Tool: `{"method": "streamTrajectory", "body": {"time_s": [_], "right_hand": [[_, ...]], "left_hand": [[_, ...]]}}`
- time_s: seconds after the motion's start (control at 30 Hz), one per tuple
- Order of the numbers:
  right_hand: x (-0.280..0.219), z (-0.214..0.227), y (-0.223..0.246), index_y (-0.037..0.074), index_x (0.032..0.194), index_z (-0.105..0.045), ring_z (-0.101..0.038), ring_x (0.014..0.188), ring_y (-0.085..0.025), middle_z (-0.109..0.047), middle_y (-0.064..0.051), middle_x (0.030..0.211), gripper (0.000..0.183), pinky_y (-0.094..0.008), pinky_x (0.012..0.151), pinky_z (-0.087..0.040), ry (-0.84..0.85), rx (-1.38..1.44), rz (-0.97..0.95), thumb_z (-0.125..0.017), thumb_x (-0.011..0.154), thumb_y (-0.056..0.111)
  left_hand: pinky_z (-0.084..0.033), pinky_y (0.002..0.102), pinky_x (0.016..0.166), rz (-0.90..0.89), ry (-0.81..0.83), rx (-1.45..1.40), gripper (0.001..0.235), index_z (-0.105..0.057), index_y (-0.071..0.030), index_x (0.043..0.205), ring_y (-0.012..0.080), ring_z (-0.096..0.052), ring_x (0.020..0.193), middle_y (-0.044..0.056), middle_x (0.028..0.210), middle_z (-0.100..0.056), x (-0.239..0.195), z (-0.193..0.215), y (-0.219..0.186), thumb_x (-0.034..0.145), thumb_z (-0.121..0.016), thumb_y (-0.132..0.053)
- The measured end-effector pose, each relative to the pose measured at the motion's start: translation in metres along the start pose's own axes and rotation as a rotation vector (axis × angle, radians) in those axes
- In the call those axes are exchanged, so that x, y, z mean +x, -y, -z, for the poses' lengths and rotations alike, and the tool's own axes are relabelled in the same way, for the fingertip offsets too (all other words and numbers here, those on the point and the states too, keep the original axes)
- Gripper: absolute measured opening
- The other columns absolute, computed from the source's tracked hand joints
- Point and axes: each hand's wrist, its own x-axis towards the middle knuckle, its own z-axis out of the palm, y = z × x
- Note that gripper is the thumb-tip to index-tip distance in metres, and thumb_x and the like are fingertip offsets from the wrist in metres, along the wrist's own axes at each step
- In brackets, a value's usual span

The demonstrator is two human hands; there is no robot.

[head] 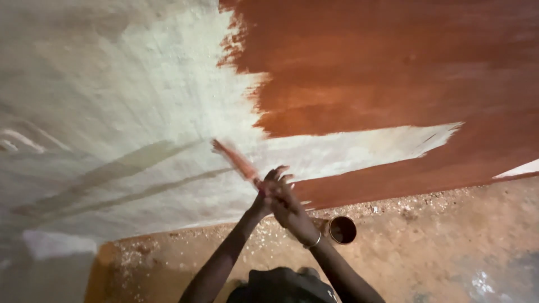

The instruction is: The person paints a wall with reddish-brown paint using a brush. They repeatedly dip the brush into a small container on the floor and apply paint in broad strokes to cover the white surface.

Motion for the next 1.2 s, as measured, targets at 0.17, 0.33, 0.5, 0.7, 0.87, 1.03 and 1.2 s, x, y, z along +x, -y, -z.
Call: {"method": "streamTrajectory", "body": {"time_s": [0.17, 0.33, 0.5, 0.7, 0.87, 1.03, 1.2], "right_hand": [[-0.010, 0.027, 0.033, 0.018, 0.138, -0.052, -0.038, 0.053, -0.004, -0.051, 0.003, 0.072, 0.041, -0.021, 0.044, -0.030, -0.340, 0.086, 0.110, -0.059, 0.098, 0.014], [-0.029, 0.077, 0.053, 0.016, 0.136, -0.047, -0.035, 0.052, -0.003, -0.048, 0.005, 0.072, 0.034, -0.020, 0.042, -0.027, -0.762, 0.185, 0.354, -0.055, 0.102, 0.013], [-0.022, 0.060, 0.026, 0.016, 0.135, -0.050, -0.035, 0.048, -0.004, -0.045, 0.003, 0.066, 0.032, -0.021, 0.039, -0.027, -0.505, 0.170, 0.282, -0.054, 0.103, 0.014], [-0.021, 0.070, 0.019, 0.009, 0.129, -0.056, -0.034, 0.052, -0.004, -0.041, 0.006, 0.068, 0.025, -0.019, 0.043, -0.027, -0.033, 0.094, -0.035, -0.060, 0.105, 0.012], [-0.036, 0.182, 0.050, 0.020, 0.137, -0.050, -0.037, 0.054, -0.002, -0.055, 0.004, 0.075, 0.039, -0.019, 0.044, -0.028, -0.554, 0.263, 0.195, -0.058, 0.099, 0.013], [-0.045, 0.253, 0.042, 0.018, 0.137, -0.041, -0.035, 0.053, -0.004, -0.047, 0.004, 0.072, 0.034, -0.021, 0.042, -0.027, -0.788, 0.270, 0.354, -0.054, 0.106, 0.016], [-0.033, 0.214, -0.004, 0.013, 0.142, -0.051, -0.035, 0.052, -0.005, -0.053, 0.003, 0.075, 0.037, -0.022, 0.042, -0.029, -0.267, 0.153, 0.057, -0.053, 0.105, 0.014]], "left_hand": [[-0.045, 0.045, 0.108, 0.290, 0.162, -0.006, 0.036, -0.060, -0.009, 0.129, 0.0348, -0.054, 0.128, 0.016, 0.138, -0.056, -0.015, 0.007, -0.003, 0.095, -0.069, -0.016], [-0.043, 0.048, 0.108, 0.141, 0.175, 0.166, 0.031, -0.066, -0.007, 0.124, 0.0381, -0.052, 0.130, 0.018, 0.141, -0.055, -0.021, 0.010, -0.002, 0.094, -0.070, -0.013], [-0.043, 0.048, 0.109, 0.120, 0.148, 0.192, 0.030, -0.066, -0.006, 0.124, 0.0390, -0.052, 0.131, 0.018, 0.140, -0.055, -0.026, -0.011, 0.006, 0.094, -0.070, -0.013], [-0.044, 0.046, 0.108, 0.247, 0.200, 0.032, 0.032, -0.065, -0.004, 0.126, 0.0366, -0.054, 0.131, 0.013, 0.138, -0.059, 0.014, -0.058, 0.002, 0.095, -0.068, -0.013], [-0.043, 0.048, 0.108, 0.149, 0.095, 0.207, 0.028, -0.066, -0.007, 0.123, 0.0379, -0.052, 0.129, 0.016, 0.143, -0.053, 0.037, -0.101, -0.014, 0.097, -0.069, -0.017], [-0.043, 0.048, 0.110, 0.178, 0.069, 0.220, 0.029, -0.065, -0.007, 0.124, 0.0379, -0.051, 0.133, 0.015, 0.143, -0.053, 0.041, -0.143, -0.022, 0.098, -0.069, -0.018], [-0.043, 0.047, 0.112, 0.238, 0.116, 0.215, 0.029, -0.066, -0.005, 0.125, 0.0378, -0.052, 0.133, 0.016, 0.140, -0.055, 0.036, -0.173, -0.027, 0.099, -0.067, -0.017]]}}
